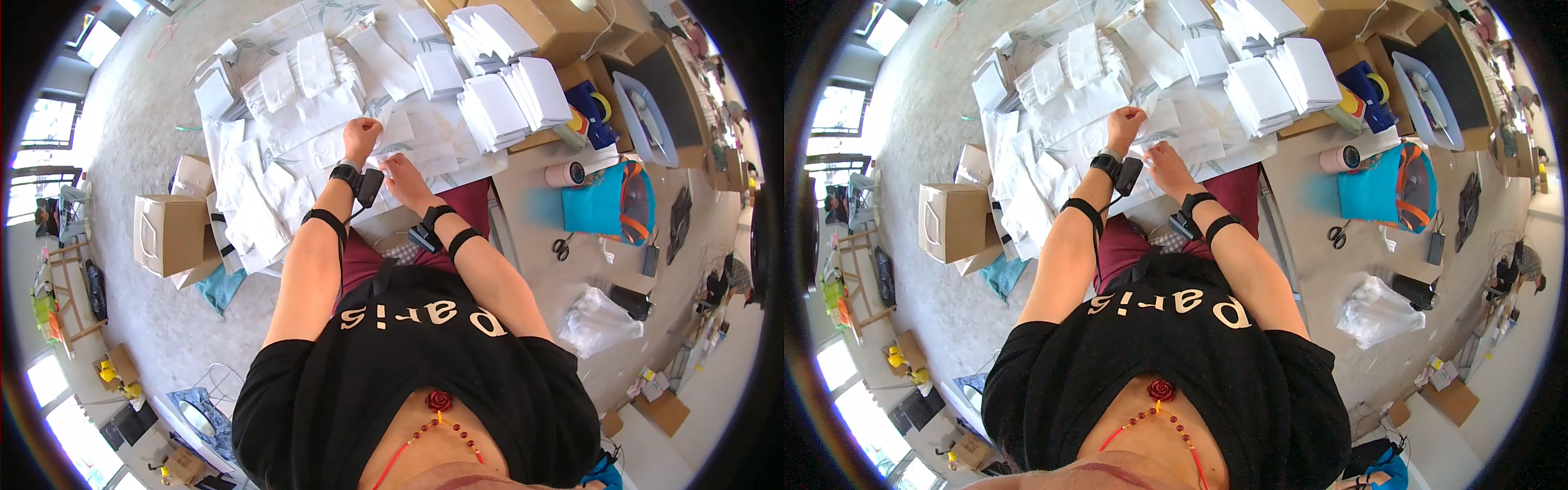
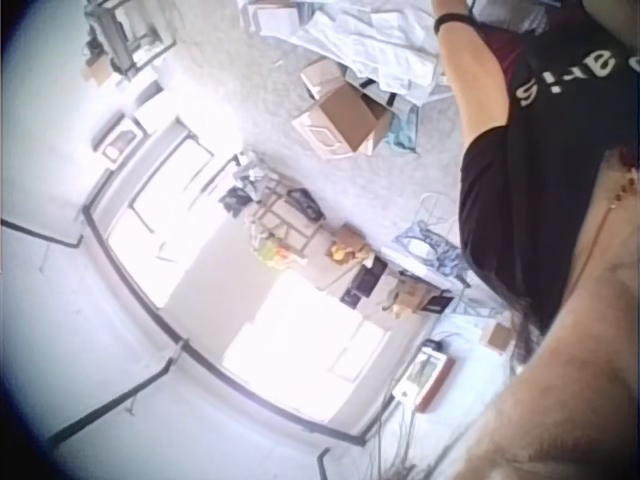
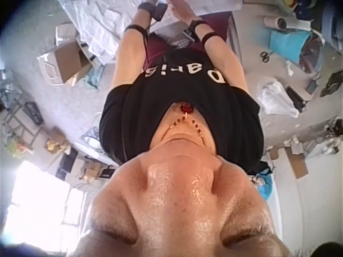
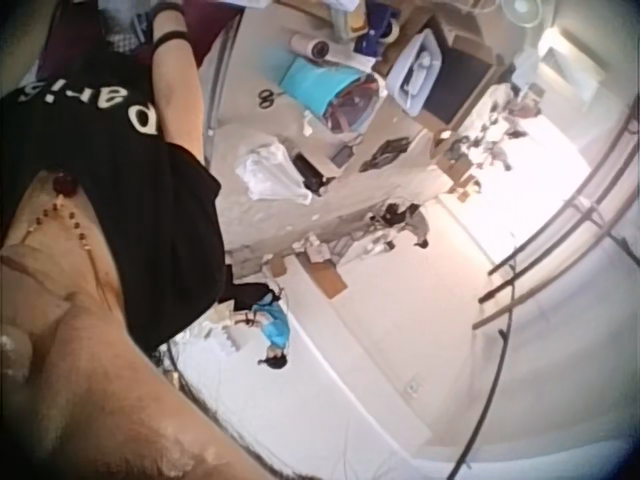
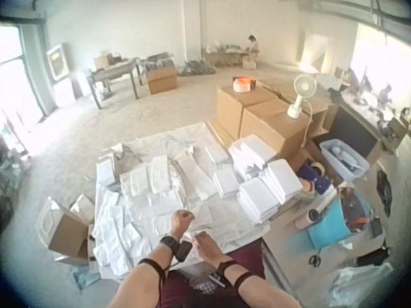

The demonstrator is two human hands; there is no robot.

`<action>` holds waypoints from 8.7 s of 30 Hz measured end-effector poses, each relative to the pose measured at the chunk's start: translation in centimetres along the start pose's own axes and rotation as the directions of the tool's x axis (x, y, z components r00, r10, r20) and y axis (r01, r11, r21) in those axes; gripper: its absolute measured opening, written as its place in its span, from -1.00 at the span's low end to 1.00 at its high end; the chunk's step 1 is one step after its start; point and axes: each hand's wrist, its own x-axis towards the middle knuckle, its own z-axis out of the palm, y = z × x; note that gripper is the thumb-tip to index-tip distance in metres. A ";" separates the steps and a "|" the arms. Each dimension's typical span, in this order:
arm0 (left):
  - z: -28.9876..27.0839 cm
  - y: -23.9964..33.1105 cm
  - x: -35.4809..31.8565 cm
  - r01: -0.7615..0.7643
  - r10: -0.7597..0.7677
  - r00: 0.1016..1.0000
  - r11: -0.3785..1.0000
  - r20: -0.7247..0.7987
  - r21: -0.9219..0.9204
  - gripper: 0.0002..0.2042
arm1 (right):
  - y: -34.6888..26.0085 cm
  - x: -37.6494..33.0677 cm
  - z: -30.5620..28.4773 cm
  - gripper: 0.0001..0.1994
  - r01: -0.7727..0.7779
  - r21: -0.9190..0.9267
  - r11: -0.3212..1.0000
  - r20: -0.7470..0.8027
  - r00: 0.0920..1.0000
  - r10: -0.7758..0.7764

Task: The person folds white plastic wrappers by hand, placing the folded items into a stack.

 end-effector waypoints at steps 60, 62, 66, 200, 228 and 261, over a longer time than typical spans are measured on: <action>-8.6 4.6 -10.8 -0.362 0.308 0.864 0.930 -0.399 -0.067 -0.86 | -12.6 7.5 -2.7 -0.85 0.083 0.103 0.991 -0.236 0.970 -0.057; -8.5 5.0 -10.8 -0.372 0.327 0.857 0.927 -0.398 -0.040 -0.87 | -12.2 7.5 -2.5 -0.87 0.082 0.128 0.988 -0.262 0.964 -0.046; -8.5 4.8 -10.7 -0.373 0.310 0.862 0.924 -0.401 -0.087 -0.87 | -11.8 7.4 -2.2 -0.88 0.060 0.224 0.973 -0.298 0.955 0.009; -14.5 -7.1 -15.6 0.081 -0.076 0.890 0.997 -0.449 -0.008 -0.80 | -3.9 -2.2 -0.6 -0.82 -0.494 0.846 0.199 0.186 0.625 0.758; -14.2 -5.7 -15.5 0.053 0.042 0.909 0.975 -0.416 0.214 -0.85 | -3.1 -3.5 -0.6 -0.81 -0.635 0.624 0.455 0.107 0.646 0.756; 1.4 1.0 -12.6 -0.384 0.377 0.923 0.885 0.077 0.264 -0.65 | 3.5 -3.9 -8.0 -0.60 -0.587 -0.378 0.716 -0.546 0.766 0.340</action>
